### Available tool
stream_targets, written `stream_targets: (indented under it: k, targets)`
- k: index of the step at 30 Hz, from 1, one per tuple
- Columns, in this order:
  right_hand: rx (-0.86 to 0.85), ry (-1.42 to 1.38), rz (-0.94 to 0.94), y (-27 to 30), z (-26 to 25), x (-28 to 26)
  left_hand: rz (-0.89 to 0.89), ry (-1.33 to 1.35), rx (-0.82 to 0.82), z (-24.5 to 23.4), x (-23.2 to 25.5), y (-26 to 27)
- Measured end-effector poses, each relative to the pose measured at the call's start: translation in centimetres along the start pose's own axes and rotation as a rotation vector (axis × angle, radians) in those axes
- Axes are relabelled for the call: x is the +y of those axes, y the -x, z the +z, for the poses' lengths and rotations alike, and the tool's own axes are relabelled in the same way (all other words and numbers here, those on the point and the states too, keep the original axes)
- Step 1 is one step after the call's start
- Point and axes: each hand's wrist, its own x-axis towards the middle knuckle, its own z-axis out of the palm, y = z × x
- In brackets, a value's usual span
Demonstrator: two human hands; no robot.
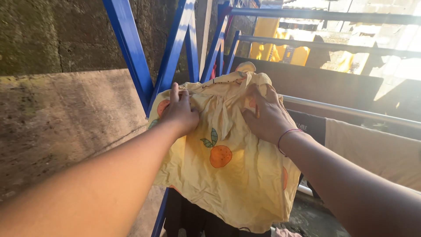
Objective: Hanging wet laundry from a basket onto an outdoor drying rack.
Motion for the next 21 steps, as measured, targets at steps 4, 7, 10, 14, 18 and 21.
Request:
stream_targets:
  k: [4, 7, 10, 14, 18, 21]
  targets:
    - [-0.114, -0.089, 0.127, -0.9, 1.4, 1.2, -0.049, -0.067, -0.026, -0.4, 0.7, 0.2]
    - [-0.230, 0.074, 0.061, -2.1, 3.0, 3.6, -0.055, -0.228, -0.148, -0.7, 0.4, -0.6]
    - [-0.383, -0.058, 0.216, -1.8, 2.5, 2.9, 0.027, -0.328, -0.183, 0.5, -0.8, -1.8]
    - [-0.310, -0.034, 0.293, -0.8, 1.3, 0.7, 0.039, -0.348, -0.154, -0.5, 0.7, -0.3]
    - [-0.308, 0.001, 0.322, 0.6, -0.9, -2.7, -0.044, -0.254, -0.165, -1.7, 2.5, 1.0]
    - [-0.369, -0.114, 0.184, -0.3, 0.7, 0.1, -0.011, -0.273, -0.144, -0.8, 1.9, 0.1]
